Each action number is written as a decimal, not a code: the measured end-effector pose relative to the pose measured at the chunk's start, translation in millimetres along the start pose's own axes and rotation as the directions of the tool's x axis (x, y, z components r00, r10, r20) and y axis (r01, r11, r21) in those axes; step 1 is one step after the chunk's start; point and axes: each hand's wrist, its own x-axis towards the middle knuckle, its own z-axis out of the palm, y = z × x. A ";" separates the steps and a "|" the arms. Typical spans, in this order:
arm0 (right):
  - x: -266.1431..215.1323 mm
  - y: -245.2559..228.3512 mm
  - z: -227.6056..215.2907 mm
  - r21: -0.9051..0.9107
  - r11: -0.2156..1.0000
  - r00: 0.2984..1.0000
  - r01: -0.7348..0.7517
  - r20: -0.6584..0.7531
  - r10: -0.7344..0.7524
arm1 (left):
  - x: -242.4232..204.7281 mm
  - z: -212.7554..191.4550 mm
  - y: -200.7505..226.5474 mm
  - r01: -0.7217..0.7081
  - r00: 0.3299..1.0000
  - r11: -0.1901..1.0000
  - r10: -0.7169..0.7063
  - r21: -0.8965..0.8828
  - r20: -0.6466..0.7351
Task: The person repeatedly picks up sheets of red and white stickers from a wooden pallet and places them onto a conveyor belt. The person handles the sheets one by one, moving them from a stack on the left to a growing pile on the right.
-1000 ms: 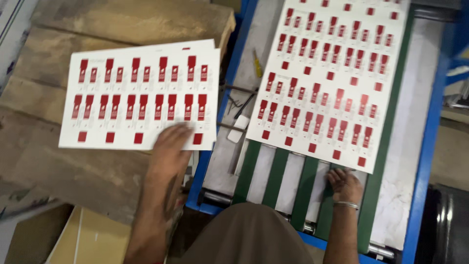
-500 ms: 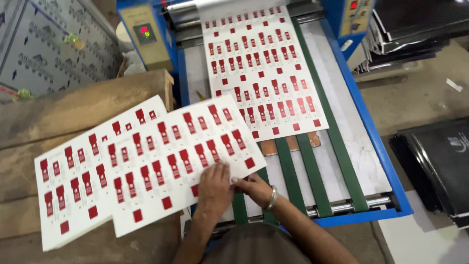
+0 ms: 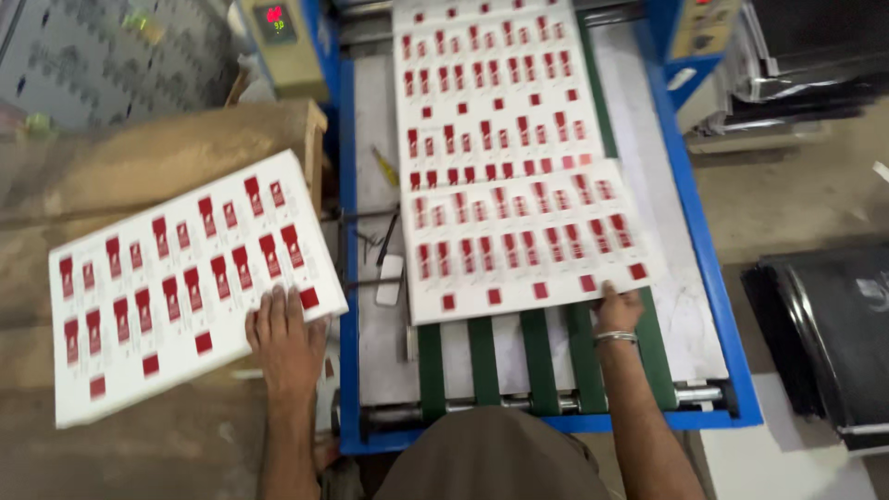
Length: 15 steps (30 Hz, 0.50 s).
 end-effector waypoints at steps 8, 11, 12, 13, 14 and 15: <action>-1.4 -17.5 -15.6 -0.084 0.996 0.986 -0.027 0.159 0.041 | -8.9 13.6 2.4 0.054 0.998 0.999 -0.053 0.009 -0.025; -27.6 -23.3 -17.1 -0.115 0.993 0.972 -0.035 0.227 0.061 | -6.3 11.0 5.7 0.043 0.998 0.999 -0.042 0.021 -0.048; -33.9 -22.1 -16.0 -0.124 0.991 0.971 -0.041 0.229 0.069 | -6.0 10.5 5.7 0.040 0.998 0.999 -0.039 0.023 -0.052; -38.9 -19.5 -13.9 -0.098 0.993 0.967 -0.059 0.240 0.081 | -6.3 9.7 4.9 0.036 0.998 0.999 -0.035 0.025 -0.056; -44.8 -17.8 -14.4 -0.073 0.994 0.965 -0.075 0.246 0.091 | -6.3 9.8 4.5 0.037 0.998 0.999 -0.036 0.022 -0.056; -49.8 -15.7 -14.5 -0.049 0.995 0.963 -0.091 0.252 0.100 | -6.9 9.5 3.5 0.039 0.998 0.999 -0.037 0.019 -0.056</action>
